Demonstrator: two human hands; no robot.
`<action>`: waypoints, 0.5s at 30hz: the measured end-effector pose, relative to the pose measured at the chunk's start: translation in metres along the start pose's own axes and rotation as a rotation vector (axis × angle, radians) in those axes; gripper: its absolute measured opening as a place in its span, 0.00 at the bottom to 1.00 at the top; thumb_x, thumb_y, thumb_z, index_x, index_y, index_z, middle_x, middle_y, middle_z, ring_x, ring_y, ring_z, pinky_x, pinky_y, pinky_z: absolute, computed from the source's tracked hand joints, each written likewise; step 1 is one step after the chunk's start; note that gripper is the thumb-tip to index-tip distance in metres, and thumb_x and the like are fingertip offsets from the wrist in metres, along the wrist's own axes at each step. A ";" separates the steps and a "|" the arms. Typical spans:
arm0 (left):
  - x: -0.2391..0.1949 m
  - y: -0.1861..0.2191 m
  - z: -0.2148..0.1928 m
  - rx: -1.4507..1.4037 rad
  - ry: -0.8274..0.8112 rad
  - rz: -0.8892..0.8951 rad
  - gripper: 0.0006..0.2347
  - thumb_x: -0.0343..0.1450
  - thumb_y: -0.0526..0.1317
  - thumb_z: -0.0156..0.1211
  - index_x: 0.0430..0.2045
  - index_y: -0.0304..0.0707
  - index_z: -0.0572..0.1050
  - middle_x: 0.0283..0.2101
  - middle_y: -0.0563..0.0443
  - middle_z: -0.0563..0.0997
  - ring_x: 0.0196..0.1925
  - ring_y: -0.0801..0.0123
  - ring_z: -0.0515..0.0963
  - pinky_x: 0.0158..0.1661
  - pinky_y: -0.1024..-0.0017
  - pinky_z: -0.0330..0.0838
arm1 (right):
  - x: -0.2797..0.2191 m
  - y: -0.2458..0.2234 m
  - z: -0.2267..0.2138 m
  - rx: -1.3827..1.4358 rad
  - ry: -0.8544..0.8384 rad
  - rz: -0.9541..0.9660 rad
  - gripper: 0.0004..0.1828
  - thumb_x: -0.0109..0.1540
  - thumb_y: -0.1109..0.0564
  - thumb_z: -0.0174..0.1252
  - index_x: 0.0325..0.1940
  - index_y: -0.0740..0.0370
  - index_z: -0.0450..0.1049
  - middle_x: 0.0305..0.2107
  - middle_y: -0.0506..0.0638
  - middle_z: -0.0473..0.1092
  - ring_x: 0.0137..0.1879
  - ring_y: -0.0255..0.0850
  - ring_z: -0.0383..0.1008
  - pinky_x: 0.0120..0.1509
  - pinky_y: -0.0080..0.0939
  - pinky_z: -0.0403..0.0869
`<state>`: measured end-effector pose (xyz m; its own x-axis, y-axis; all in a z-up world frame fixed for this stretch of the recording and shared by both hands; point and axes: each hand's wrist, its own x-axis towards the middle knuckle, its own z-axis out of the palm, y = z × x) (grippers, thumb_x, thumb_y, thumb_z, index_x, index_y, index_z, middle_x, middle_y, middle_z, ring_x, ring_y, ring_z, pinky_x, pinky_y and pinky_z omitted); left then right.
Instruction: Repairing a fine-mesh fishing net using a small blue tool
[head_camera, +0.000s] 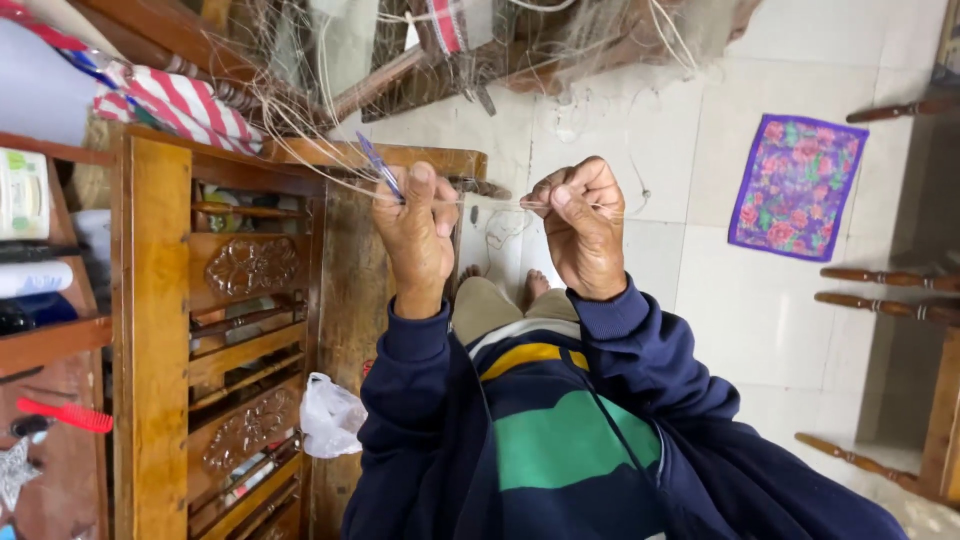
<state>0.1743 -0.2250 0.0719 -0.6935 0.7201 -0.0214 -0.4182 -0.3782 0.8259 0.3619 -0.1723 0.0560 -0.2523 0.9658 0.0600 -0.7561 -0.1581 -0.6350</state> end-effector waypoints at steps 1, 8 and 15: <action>0.010 0.001 0.004 -0.015 -0.035 -0.005 0.13 0.86 0.37 0.67 0.32 0.44 0.70 0.27 0.39 0.83 0.11 0.80 0.66 0.17 0.81 0.61 | 0.005 0.000 0.003 -0.026 -0.007 -0.030 0.12 0.74 0.65 0.68 0.53 0.60 0.69 0.38 0.58 0.75 0.49 0.50 0.86 0.63 0.57 0.90; 0.014 0.012 0.004 -0.013 -0.124 -0.033 0.12 0.87 0.38 0.66 0.35 0.44 0.71 0.26 0.42 0.82 0.12 0.81 0.65 0.17 0.79 0.62 | 0.001 -0.002 0.010 -0.039 0.010 -0.086 0.14 0.74 0.64 0.69 0.56 0.60 0.68 0.37 0.51 0.74 0.47 0.45 0.84 0.63 0.53 0.89; 0.016 0.021 -0.004 -0.032 -0.219 -0.093 0.12 0.88 0.40 0.63 0.34 0.43 0.73 0.25 0.46 0.81 0.12 0.82 0.67 0.17 0.81 0.62 | -0.004 0.006 0.008 0.016 -0.015 -0.051 0.17 0.73 0.63 0.70 0.62 0.63 0.70 0.33 0.53 0.74 0.43 0.44 0.82 0.62 0.56 0.88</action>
<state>0.1523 -0.2238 0.0867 -0.5085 0.8606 0.0291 -0.4955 -0.3200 0.8075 0.3537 -0.1788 0.0579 -0.2221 0.9695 0.1040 -0.7780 -0.1119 -0.6183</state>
